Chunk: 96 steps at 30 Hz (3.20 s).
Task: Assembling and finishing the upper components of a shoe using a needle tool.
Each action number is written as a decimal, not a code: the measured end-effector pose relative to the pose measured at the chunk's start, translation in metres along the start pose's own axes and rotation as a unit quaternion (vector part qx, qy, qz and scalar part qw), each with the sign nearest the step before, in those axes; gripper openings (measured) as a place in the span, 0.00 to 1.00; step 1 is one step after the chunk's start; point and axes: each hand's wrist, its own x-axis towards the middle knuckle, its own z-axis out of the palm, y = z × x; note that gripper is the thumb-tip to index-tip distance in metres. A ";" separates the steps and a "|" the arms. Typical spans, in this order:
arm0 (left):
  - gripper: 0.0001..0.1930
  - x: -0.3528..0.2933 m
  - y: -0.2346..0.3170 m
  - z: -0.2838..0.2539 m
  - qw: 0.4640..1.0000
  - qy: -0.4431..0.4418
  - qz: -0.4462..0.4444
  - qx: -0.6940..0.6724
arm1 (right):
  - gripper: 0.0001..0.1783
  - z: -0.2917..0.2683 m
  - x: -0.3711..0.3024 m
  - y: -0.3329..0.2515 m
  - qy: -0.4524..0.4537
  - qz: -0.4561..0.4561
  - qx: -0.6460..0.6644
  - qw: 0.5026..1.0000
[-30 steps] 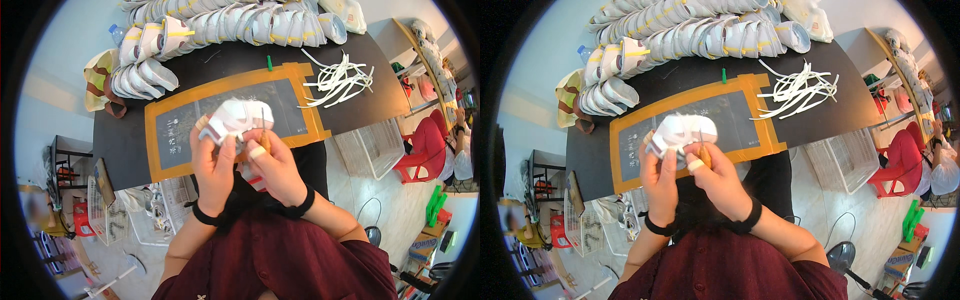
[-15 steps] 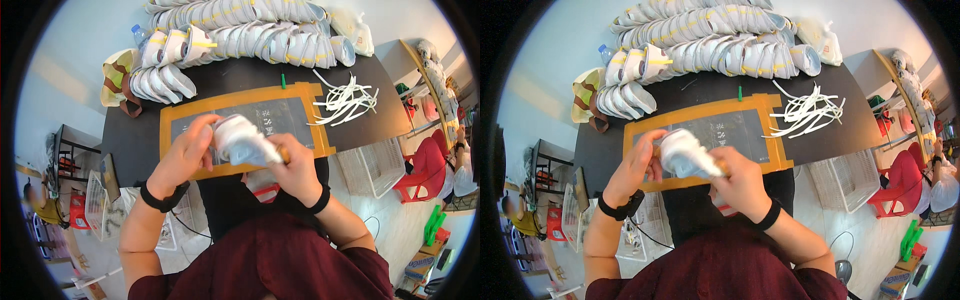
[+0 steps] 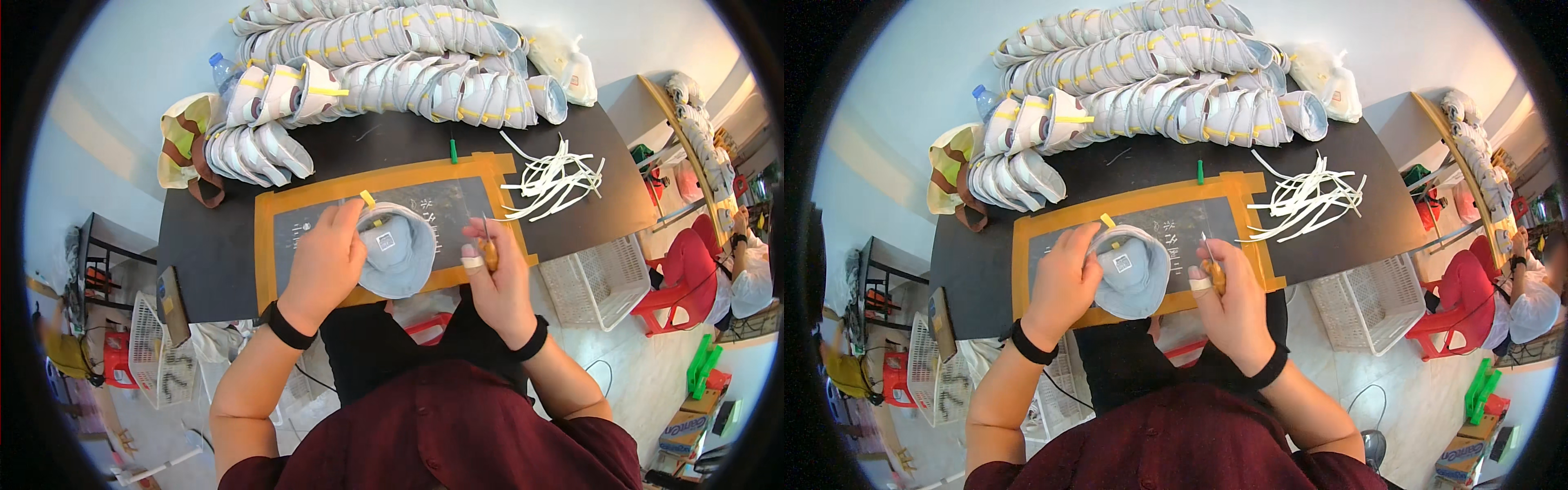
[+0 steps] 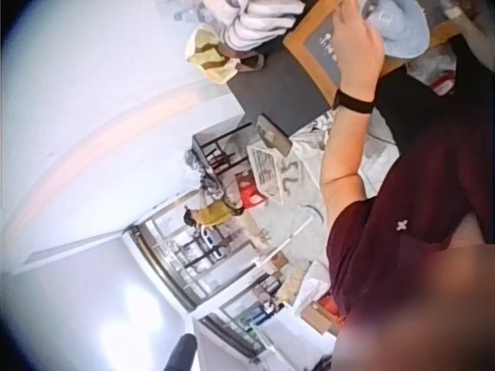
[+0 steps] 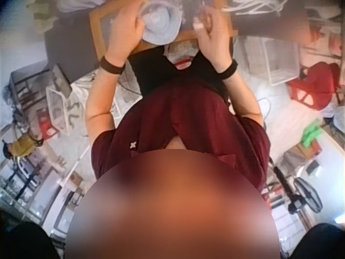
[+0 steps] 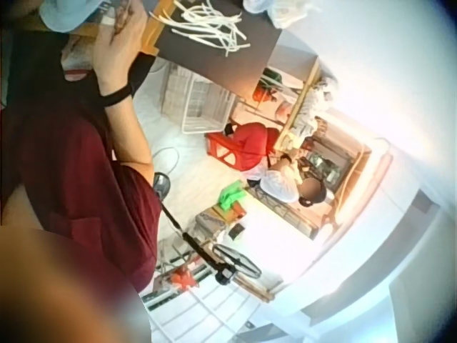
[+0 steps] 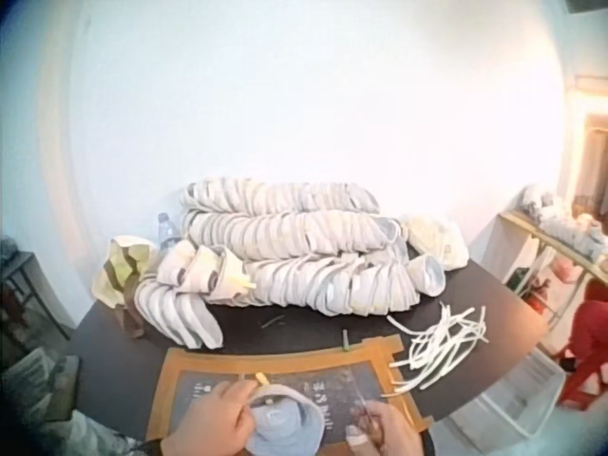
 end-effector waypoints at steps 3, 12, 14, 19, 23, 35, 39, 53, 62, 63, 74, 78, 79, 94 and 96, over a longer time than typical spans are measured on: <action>0.17 0.002 0.013 -0.001 0.999 -0.036 -0.030 0.021 | 0.23 -0.009 0.014 -0.021 -0.055 -0.182 -0.118 0.975; 0.20 -0.002 0.005 -0.005 0.996 -0.046 -0.030 -0.069 | 0.29 0.030 0.032 -0.018 -0.236 -0.251 -0.215 0.914; 0.20 -0.005 0.005 -0.007 0.998 -0.045 -0.008 -0.036 | 0.24 0.024 0.028 -0.017 -0.238 -0.254 -0.222 0.911; 0.21 0.002 0.017 -0.012 0.991 -0.058 0.073 0.096 | 0.16 0.007 0.000 -0.019 -0.243 -0.293 -0.268 0.885; 0.18 0.026 0.012 -0.010 0.940 -0.096 0.321 0.065 | 0.17 0.001 -0.012 -0.010 -0.241 -0.253 -0.258 0.901; 0.07 0.061 0.006 0.022 0.941 -0.225 0.239 0.074 | 0.16 0.016 -0.020 -0.003 -0.146 -0.168 -0.169 0.960; 0.08 0.053 0.014 0.024 0.952 -0.235 0.174 0.093 | 0.16 0.012 -0.019 0.002 -0.144 -0.072 -0.121 0.979; 0.17 0.027 0.027 0.037 0.980 -0.116 0.123 0.102 | 0.13 0.006 -0.002 -0.025 -0.140 -0.071 -0.300 0.941; 0.17 0.030 0.026 0.040 0.981 -0.125 0.113 0.096 | 0.21 0.000 0.010 -0.028 -0.159 -0.095 -0.377 0.908; 0.18 0.030 0.025 0.040 0.981 -0.123 0.114 0.092 | 0.21 -0.001 0.012 -0.029 -0.165 -0.095 -0.362 0.912; 0.17 0.042 0.018 0.043 0.981 -0.142 0.119 0.053 | 0.20 0.012 0.018 0.001 -0.152 -0.115 -0.331 0.924; 0.17 0.044 0.015 0.044 0.983 -0.131 0.125 0.023 | 0.24 0.012 0.021 -0.002 -0.122 -0.150 -0.251 0.948; 0.17 0.044 0.015 0.044 0.983 -0.133 0.125 0.024 | 0.25 0.012 0.021 -0.003 -0.127 -0.130 -0.258 0.949; 0.20 0.045 0.020 0.041 0.981 -0.155 0.108 0.037 | 0.09 0.005 0.030 -0.008 -0.183 -0.113 -0.340 0.915; 0.20 0.047 0.019 0.041 0.981 -0.165 0.098 0.030 | 0.09 0.004 0.031 0.002 -0.183 -0.108 -0.294 0.932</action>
